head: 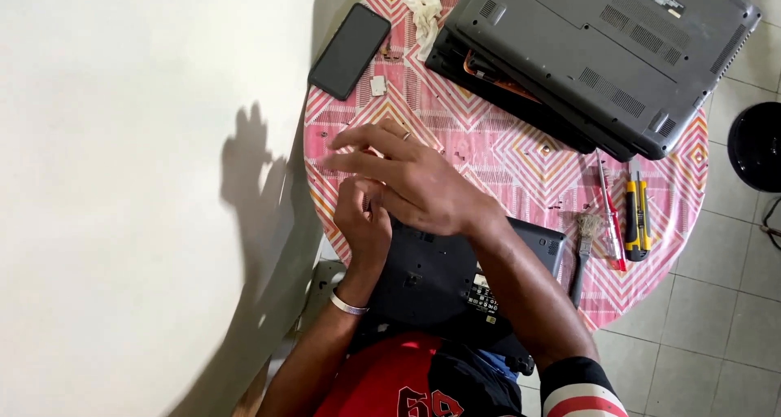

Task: The person uses a screwdriver to remove screws from the bottom of a laptop. They place the removed screws on the table and continue unscrewing additional fasteners from different locations on the laptop's underside.

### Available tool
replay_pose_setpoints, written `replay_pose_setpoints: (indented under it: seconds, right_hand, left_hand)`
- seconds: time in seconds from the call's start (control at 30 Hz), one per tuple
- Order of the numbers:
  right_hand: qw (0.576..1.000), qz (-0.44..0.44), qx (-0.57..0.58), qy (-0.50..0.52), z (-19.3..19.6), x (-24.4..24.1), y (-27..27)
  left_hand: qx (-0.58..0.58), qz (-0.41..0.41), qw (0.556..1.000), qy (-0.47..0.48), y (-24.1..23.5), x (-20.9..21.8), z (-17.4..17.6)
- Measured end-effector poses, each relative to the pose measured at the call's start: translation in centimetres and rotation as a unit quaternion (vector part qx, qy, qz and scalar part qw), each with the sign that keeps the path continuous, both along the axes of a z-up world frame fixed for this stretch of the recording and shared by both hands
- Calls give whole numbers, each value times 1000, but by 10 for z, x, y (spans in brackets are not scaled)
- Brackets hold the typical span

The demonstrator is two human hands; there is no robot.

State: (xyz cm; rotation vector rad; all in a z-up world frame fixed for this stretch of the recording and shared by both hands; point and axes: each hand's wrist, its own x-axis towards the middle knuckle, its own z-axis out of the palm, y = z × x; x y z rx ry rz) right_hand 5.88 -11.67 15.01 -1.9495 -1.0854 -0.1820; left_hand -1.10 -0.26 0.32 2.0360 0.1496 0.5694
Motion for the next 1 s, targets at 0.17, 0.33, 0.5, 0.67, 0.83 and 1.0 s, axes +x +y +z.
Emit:
replay_pose_setpoints:
  seconds: [0.17,0.33,0.5,0.67,0.83,1.0]
  right_hand:
    - [998,3,7,-56,-21,17,-3]
    - [976,-108,-100,-160,-26,12,8]
    - [1000,6,-25,-15,2,5,4]
    - [999,22,35,-11,-18,16,1]
    - [971,-170,-112,-126,-28,3,15]
    - [999,-29,-21,-1,-3,4,1]
  left_hand:
    - [-3,-6,1000,16,1,-1,-33]
    - [-21,1,1000,-20,-6,3,8]
    - [-49,5,999,-20,1,0,-26]
    - [-6,5,1000,5,0,1,-14]
    - [-32,21,999,-9,2,-1,-25]
    - [-57,-13,998,-14,1,-4,-23]
